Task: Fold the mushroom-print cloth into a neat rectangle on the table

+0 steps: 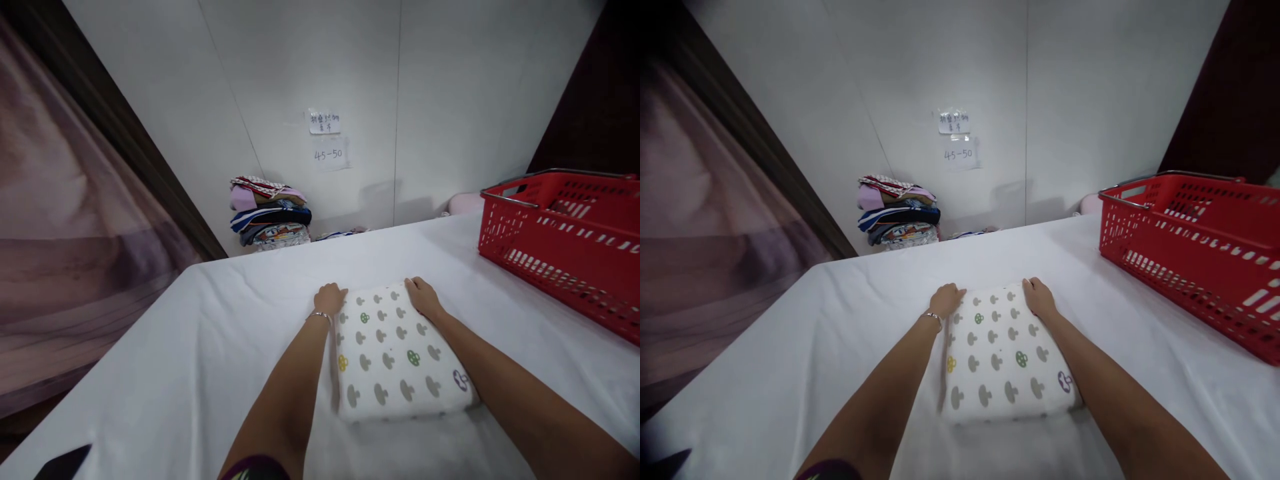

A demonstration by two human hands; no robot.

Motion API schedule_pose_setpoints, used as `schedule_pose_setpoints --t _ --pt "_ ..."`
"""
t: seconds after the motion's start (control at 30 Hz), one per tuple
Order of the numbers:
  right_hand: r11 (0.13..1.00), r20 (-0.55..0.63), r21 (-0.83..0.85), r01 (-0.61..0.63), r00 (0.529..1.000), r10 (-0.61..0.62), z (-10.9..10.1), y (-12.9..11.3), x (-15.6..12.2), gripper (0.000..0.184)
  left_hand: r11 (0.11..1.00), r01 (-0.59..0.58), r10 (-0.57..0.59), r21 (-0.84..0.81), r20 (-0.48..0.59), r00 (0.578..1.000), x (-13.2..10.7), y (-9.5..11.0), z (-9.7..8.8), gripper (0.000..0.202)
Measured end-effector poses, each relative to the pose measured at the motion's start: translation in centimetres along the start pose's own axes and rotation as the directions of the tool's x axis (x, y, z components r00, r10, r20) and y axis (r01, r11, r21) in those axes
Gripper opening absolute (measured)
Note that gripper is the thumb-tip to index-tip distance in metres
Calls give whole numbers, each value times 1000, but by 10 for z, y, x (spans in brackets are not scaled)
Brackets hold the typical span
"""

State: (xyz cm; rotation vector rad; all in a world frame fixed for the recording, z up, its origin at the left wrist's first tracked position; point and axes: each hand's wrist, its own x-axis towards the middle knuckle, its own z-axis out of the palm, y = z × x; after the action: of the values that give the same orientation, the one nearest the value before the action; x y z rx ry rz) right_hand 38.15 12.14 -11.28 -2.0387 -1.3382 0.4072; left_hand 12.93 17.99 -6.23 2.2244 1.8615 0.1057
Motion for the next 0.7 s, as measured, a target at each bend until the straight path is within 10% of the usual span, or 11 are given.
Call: schedule_pose_setpoints --t 0.23,0.7 --pt "1000 4 -28 13 1000 -13 0 1 3 34 975 -221 220 9 -141 965 -25 29 16 38" --pt "982 103 -189 27 995 -7 -12 -12 1 34 978 -187 172 -93 -152 973 -36 22 36 37"
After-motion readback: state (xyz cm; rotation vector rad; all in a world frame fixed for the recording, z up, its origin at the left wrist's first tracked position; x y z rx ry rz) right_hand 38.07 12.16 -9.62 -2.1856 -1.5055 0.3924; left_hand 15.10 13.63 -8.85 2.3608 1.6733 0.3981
